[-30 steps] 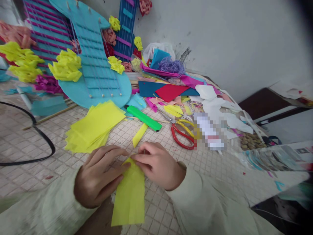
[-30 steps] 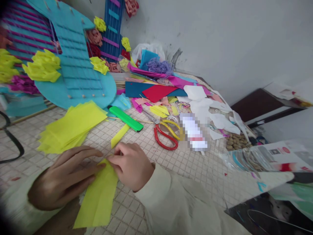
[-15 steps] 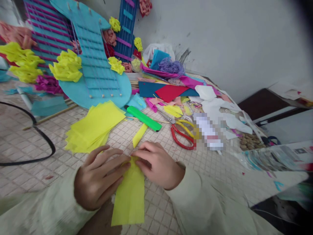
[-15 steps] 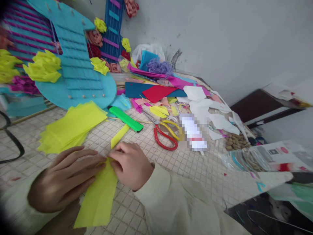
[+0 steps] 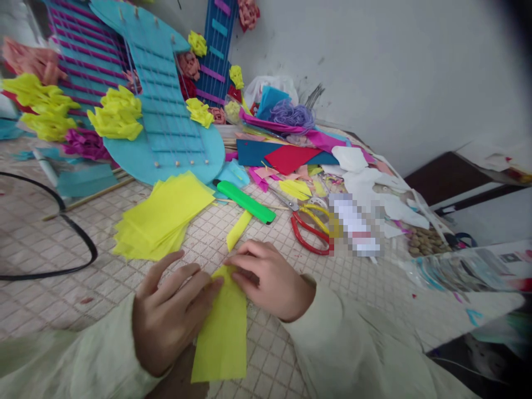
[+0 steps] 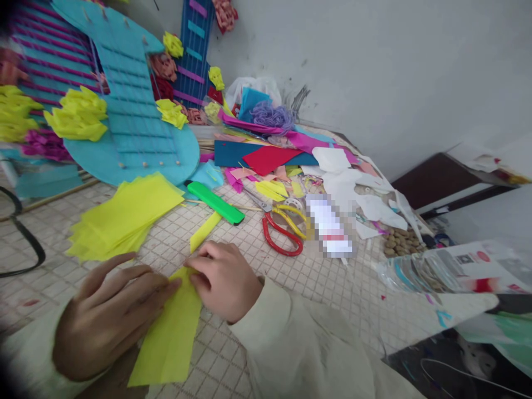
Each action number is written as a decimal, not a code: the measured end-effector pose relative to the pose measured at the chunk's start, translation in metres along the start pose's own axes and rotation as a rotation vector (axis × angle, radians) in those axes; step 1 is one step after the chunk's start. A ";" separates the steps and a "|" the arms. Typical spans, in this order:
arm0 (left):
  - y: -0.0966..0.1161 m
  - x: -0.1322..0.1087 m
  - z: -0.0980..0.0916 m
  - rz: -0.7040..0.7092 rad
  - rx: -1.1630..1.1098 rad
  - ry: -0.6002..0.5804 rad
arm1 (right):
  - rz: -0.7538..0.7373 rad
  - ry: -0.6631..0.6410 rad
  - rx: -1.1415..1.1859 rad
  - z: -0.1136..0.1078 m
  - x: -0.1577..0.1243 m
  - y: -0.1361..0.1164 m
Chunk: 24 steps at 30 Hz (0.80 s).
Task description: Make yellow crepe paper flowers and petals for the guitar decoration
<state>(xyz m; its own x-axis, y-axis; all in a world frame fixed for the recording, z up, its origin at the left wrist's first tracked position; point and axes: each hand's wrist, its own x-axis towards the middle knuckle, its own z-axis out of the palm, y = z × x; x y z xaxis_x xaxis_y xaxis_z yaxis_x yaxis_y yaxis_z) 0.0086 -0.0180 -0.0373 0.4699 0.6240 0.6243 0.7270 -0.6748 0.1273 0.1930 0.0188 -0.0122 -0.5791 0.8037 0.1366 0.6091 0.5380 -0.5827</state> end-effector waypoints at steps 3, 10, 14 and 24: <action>0.001 0.002 0.001 0.015 0.011 0.019 | -0.003 0.000 0.020 0.000 0.000 0.000; -0.004 -0.004 0.002 -0.008 -0.065 0.024 | 0.134 0.184 0.778 -0.007 0.004 -0.003; -0.010 -0.005 -0.002 0.001 -0.130 -0.052 | 0.273 0.068 1.501 -0.016 0.007 -0.010; -0.013 0.009 -0.021 -0.233 -0.287 -0.088 | 0.253 -0.214 1.922 -0.024 -0.002 -0.021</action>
<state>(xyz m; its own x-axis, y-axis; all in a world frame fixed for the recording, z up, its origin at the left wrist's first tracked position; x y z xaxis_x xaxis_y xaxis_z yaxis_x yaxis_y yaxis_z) -0.0071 -0.0119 -0.0165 0.3583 0.7969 0.4863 0.6556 -0.5856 0.4767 0.1942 0.0117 0.0188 -0.7231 0.6868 -0.0744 -0.5456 -0.6338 -0.5482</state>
